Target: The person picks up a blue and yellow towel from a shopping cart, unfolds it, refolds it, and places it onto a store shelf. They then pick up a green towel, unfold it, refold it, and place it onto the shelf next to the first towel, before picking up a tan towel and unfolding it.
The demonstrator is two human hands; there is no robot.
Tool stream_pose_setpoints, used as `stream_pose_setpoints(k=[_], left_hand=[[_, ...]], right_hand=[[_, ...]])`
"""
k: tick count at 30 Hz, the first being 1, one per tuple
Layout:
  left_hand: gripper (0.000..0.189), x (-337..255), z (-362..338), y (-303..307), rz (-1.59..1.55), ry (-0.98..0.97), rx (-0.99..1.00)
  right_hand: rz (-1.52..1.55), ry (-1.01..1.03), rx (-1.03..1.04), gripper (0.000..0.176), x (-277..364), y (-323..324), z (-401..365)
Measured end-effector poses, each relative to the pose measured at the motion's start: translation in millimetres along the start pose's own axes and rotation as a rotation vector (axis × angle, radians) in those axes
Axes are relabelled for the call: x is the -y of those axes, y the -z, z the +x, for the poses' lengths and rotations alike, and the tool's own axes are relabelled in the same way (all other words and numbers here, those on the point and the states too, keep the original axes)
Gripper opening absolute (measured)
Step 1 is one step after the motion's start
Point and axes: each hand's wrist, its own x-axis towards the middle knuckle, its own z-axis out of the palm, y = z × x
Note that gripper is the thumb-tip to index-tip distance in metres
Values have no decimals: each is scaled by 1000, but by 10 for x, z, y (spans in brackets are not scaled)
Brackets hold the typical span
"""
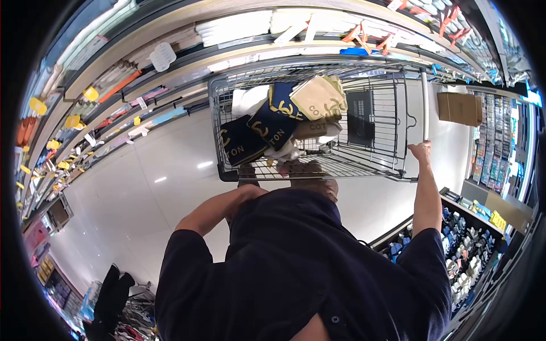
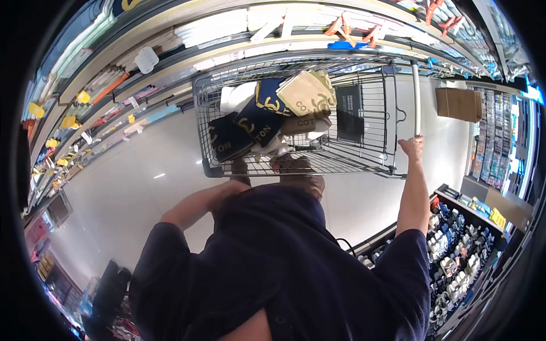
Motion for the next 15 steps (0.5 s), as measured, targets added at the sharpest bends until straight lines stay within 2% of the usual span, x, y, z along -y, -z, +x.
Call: stream_pose_setpoints(k=[6,8,9,11,12,13,14,15], left_hand=[[41,-80,226,-147,-228,-8,163],[33,-137,173,-109,458,-217,-126],[33,-101,219,-92,462,-213,-124],[30,57,463,1,836,-174,-476],[30,143,595,78,839,-172,-478],[28,231,720,159,817,-210,-588],[26,263,768,249,795,-250,-701],[26,233,725,354,801,-249,-704]], right_hand=[[56,10,-2,105,-25,-47,-30],[52,-26,-33,104,3,-50,-69],[44,-40,-54,102,27,-38,-107],[52,-27,-64,104,46,-15,-165],[59,-13,-74,107,56,-15,-181],[63,-13,-72,107,47,-29,-186],[42,-31,-78,102,59,-35,-175],[21,-51,-83,97,62,-49,-170]])
